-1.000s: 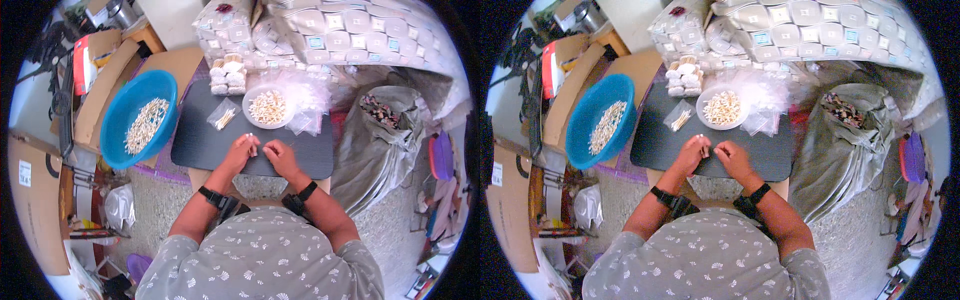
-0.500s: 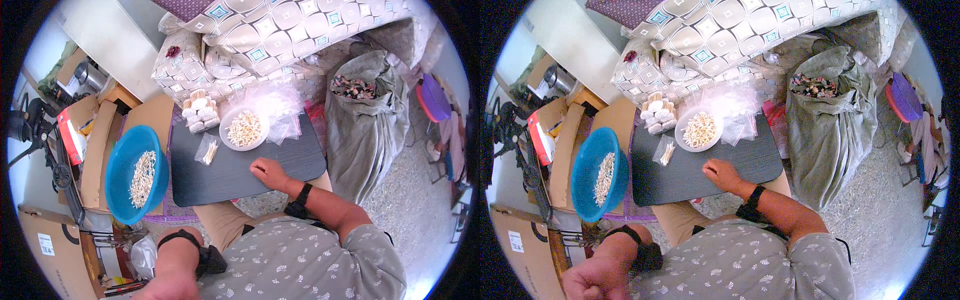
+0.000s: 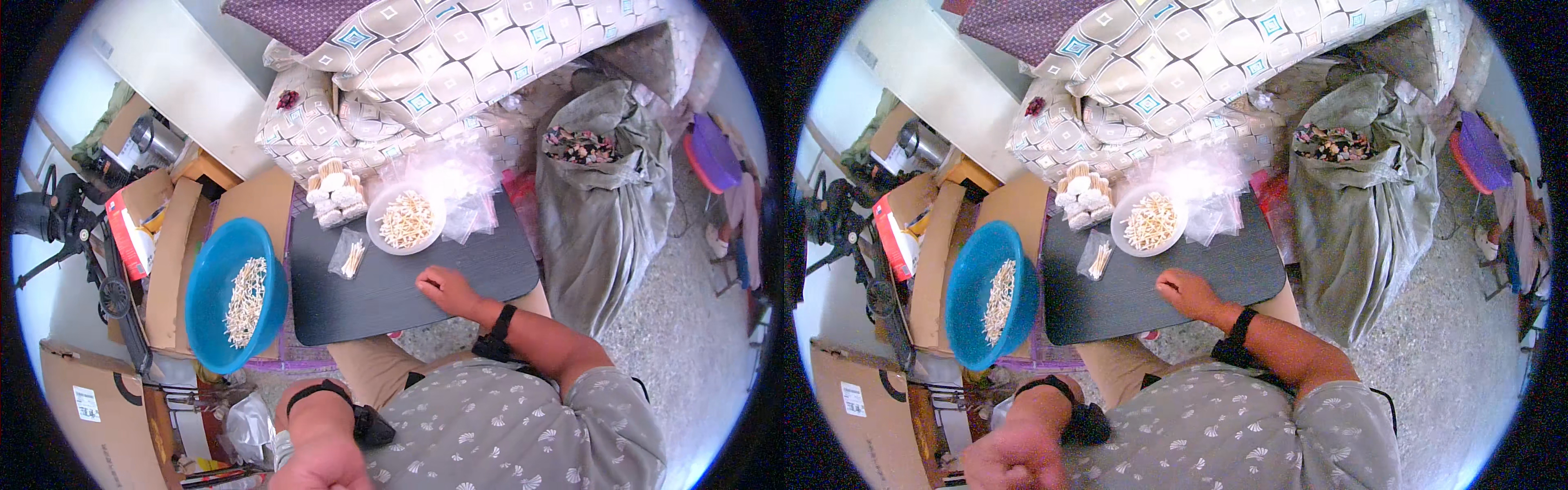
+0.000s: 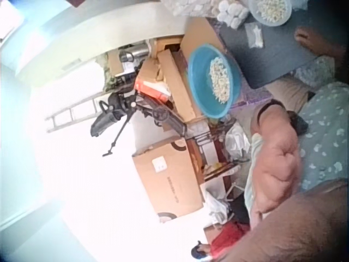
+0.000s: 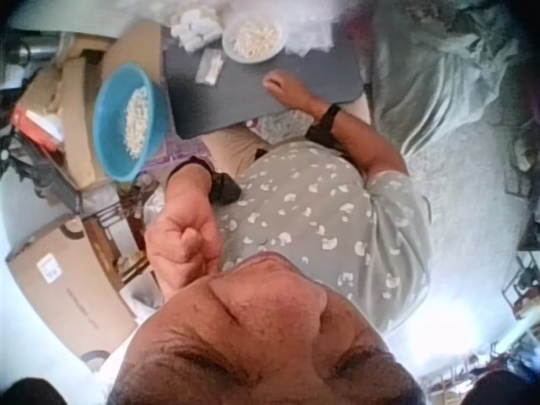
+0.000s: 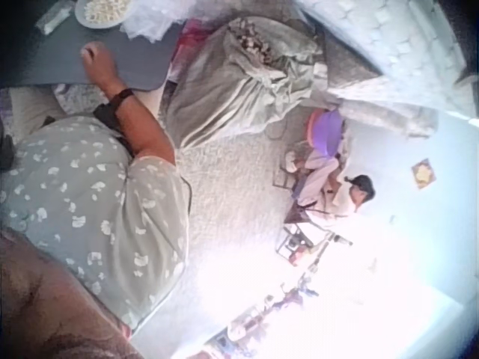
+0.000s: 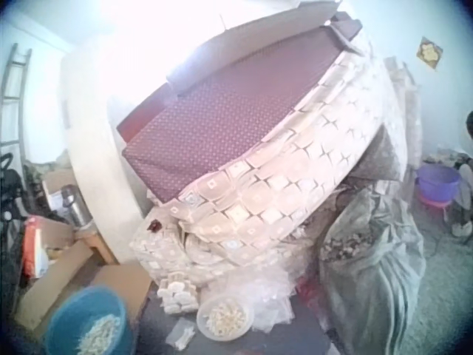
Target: Sorting cotton swabs and placing them into small plastic bags.
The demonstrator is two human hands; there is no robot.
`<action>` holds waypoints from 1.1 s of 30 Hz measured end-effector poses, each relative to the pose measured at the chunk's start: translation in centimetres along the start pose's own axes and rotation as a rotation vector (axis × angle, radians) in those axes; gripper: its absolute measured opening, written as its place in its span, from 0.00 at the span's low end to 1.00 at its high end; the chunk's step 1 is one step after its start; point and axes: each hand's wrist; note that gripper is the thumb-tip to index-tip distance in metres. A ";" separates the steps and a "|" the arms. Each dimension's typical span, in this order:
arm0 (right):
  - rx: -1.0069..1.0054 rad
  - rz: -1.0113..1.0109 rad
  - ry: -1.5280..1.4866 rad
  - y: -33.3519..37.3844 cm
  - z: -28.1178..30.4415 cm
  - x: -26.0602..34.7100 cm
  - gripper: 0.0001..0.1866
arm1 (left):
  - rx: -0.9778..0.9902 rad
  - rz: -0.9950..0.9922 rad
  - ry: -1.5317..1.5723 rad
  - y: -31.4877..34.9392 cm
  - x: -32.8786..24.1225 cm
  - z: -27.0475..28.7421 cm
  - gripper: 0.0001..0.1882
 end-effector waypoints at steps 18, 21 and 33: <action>-0.007 0.200 0.581 -12.1 3.4 1.0 0.12 | -0.061 -0.065 -0.026 1.1 -4.1 2.1 0.06; -0.002 0.234 0.682 -13.3 2.9 0.5 0.11 | 0.003 0.083 0.029 -0.3 -1.6 0.6 0.17; 0.027 0.272 0.710 -14.9 2.2 0.3 0.07 | -0.042 0.052 0.029 -0.6 -2.1 0.5 0.16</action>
Point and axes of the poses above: each hand's wrist, its own y-axis away from the middle knuckle, its own z-axis out of the back of the hand, x = y × z, and after that the axes turned 11 degrees about -x, right-handed
